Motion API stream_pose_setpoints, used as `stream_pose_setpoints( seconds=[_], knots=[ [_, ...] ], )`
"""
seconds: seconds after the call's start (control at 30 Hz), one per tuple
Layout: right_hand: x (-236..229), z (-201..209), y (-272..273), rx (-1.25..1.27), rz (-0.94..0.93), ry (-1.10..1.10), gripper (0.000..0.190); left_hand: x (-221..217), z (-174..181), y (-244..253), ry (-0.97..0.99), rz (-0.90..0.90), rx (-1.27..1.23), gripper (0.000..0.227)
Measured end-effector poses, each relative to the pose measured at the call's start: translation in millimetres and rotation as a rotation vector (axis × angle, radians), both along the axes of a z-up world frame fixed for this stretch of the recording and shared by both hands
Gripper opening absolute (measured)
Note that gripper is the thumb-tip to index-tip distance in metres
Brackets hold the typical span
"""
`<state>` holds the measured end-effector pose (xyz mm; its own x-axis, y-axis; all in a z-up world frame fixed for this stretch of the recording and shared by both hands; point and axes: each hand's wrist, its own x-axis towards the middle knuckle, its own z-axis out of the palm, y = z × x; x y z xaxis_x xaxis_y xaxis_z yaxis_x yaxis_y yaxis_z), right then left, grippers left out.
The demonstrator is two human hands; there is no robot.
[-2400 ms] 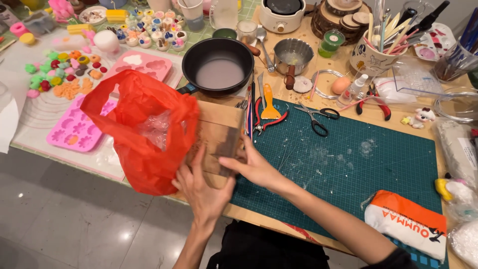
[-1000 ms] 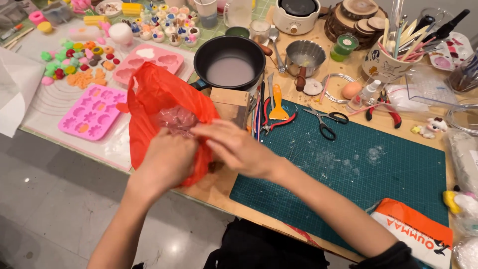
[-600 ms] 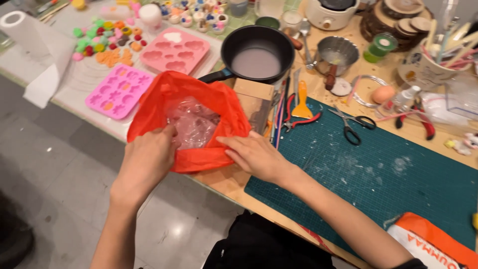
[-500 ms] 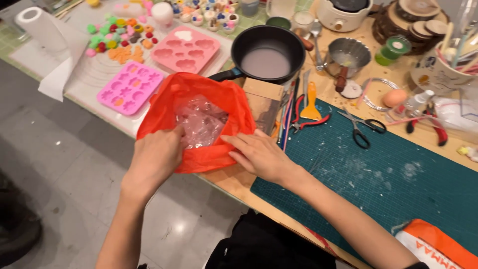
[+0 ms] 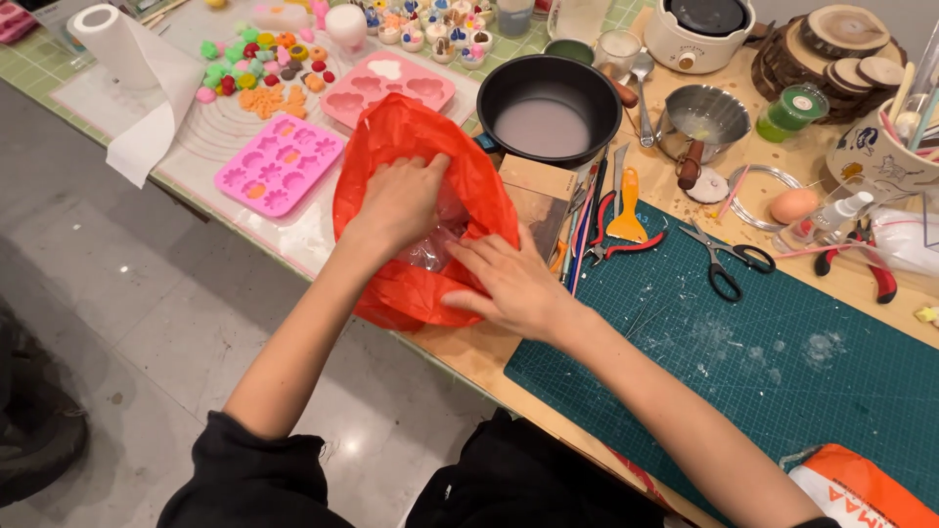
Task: Kneading and rolling a piece of white clay-like material by hand on a cutting mat.
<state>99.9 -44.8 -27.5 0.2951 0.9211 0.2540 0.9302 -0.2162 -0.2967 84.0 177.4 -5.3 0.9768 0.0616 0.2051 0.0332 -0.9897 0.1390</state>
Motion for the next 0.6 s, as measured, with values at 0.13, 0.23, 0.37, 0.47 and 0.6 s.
stream_pose_setpoints(
  seconds=[0.13, 0.23, 0.37, 0.47, 0.6],
  knots=[
    [16.0, -4.7, -4.3, -0.009, -0.030, 0.070, 0.061, -4.6, 2.6, -0.4, 0.087, 0.061, -0.021, 0.034],
    [18.4, -5.4, -7.6, 0.048, -0.039, 0.118, 0.059, -14.8, 4.9, 3.5, 0.110, 0.128, -0.075, 0.016],
    [16.0, 4.9, -7.0, 0.114, -0.090, 0.108, 0.069, -35.4, 15.8, 3.8, 0.033, -0.174, -0.331, 0.010],
    [19.6, -1.1, -6.4, 0.138, -0.088, 0.063, 0.067, -39.4, 14.0, 3.1, 0.127, -0.347, -0.449, 0.009],
    [26.0, -22.2, -3.7, 0.124, -0.080, -0.115, 0.047, -27.6, -10.5, 21.3, 0.232, -0.315, -0.481, 0.018]
  ],
)
